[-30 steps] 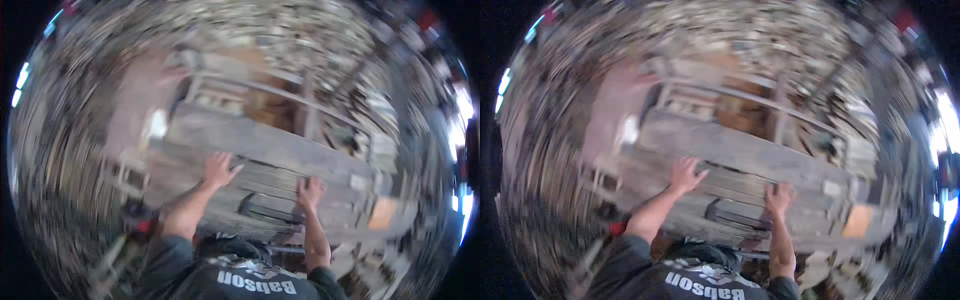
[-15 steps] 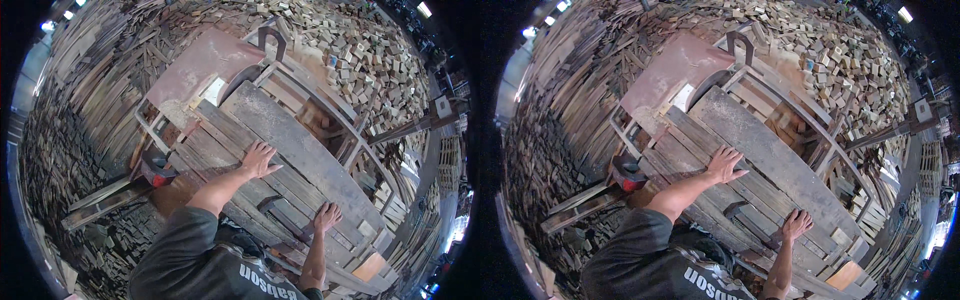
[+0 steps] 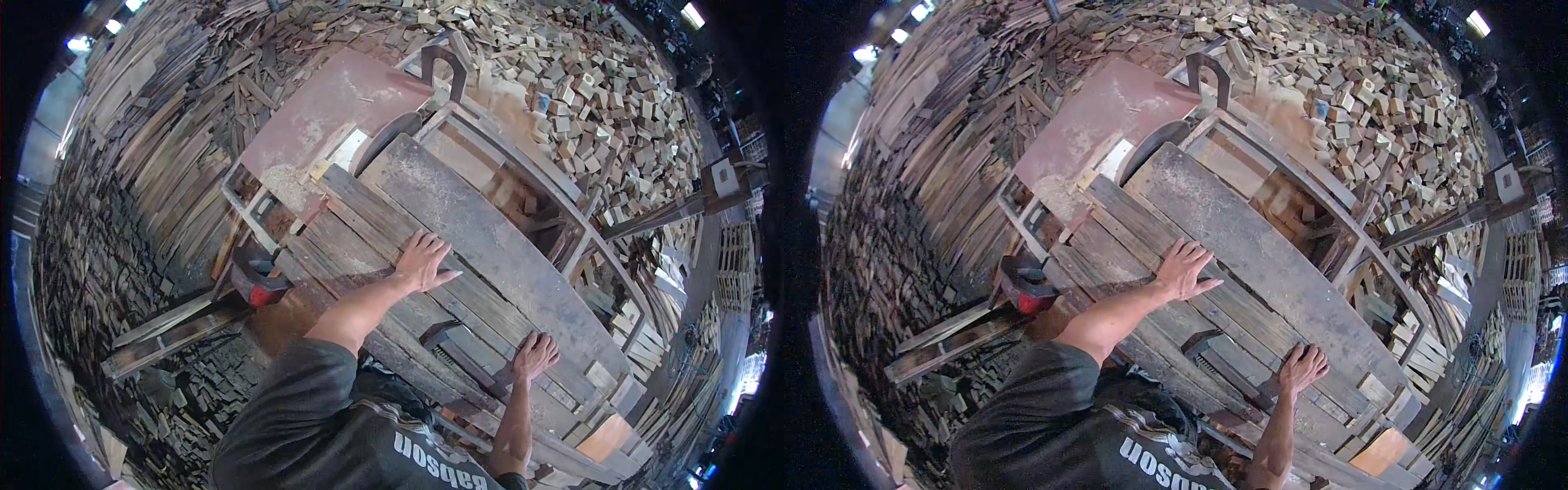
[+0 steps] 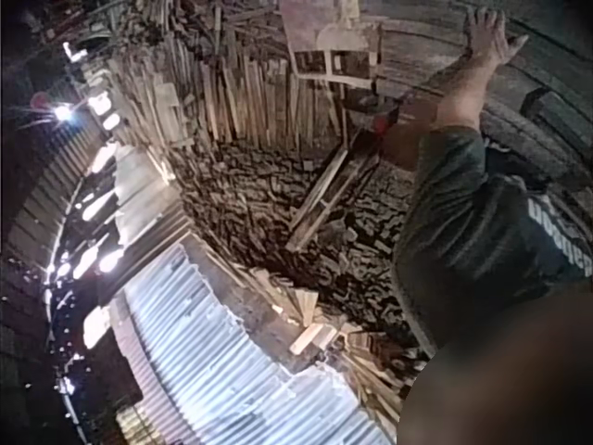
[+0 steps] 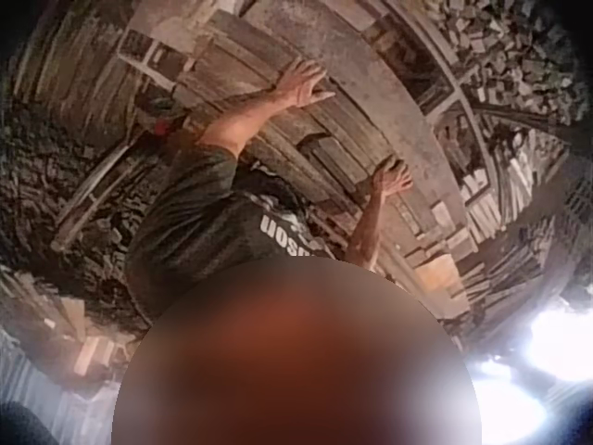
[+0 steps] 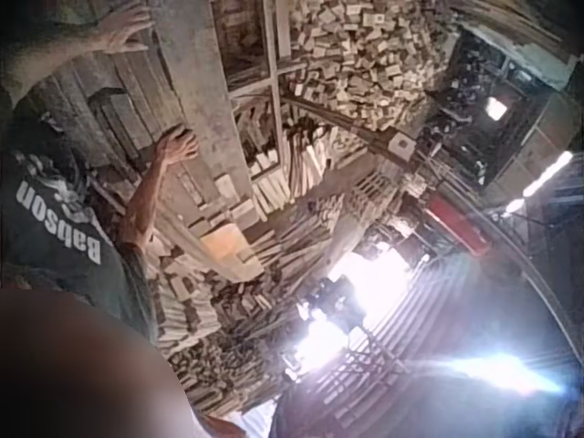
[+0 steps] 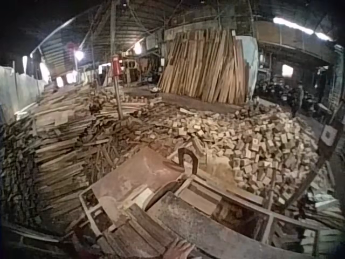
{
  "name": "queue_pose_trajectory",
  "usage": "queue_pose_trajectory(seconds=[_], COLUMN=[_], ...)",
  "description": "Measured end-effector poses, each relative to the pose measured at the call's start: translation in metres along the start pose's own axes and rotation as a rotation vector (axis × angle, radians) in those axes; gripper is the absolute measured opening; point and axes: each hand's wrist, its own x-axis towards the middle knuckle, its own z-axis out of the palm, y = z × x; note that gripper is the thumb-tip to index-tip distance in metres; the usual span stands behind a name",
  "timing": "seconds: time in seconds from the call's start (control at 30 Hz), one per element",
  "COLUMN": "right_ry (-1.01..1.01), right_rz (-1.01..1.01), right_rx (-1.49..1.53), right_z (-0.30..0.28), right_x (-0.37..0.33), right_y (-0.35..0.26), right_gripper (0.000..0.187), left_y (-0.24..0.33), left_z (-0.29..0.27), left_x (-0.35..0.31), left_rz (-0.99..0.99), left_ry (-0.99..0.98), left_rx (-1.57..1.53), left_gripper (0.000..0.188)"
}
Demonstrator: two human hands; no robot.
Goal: Measuring wooden boards with a tape measure and organizing them on a workbench.
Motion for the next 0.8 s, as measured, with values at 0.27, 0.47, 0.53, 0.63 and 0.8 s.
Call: queue_pose_trajectory(seconds=[0.27, 0.47, 0.53, 0.63, 0.8], right_ry=[0.013, 0.061, 0.062, 0.012, -0.029], right_rz=[-0.015, -0.024, -0.032, -0.01, 0.004], right_rx=[0.005, -0.006, -0.008, 0.008, 0.023], right_z=[-0.0011, 0.0026, 0.0023, 0.0034, -0.0013], right_x=[-0.0011, -0.0015, -0.0015, -0.0007, -0.0011], right_y=[-0.0023, 0.0018, 0.0011, 0.0054, 0.0002], right_gripper=[0.042, 0.042, 0.042, 0.043, 0.043], left_y=[0.0003, 0.0015, 0.0021, 0.0019, 0.0029], left_z=[-0.0026, -0.0032, -0.0027, -0.002, -0.007], left_x=[-0.0006, -0.0003, -0.0012, -0.0008, -0.0013], left_rz=[-0.015, -0.011, -0.021, -0.012, -0.029], left_ry=[-0.041, -0.04, -0.038, -0.037, -0.072], left_rx=[-0.004, -0.005, 0.016, 0.015, 0.014], left_gripper=[0.079, 0.08, 0.079, 0.079, 0.078])
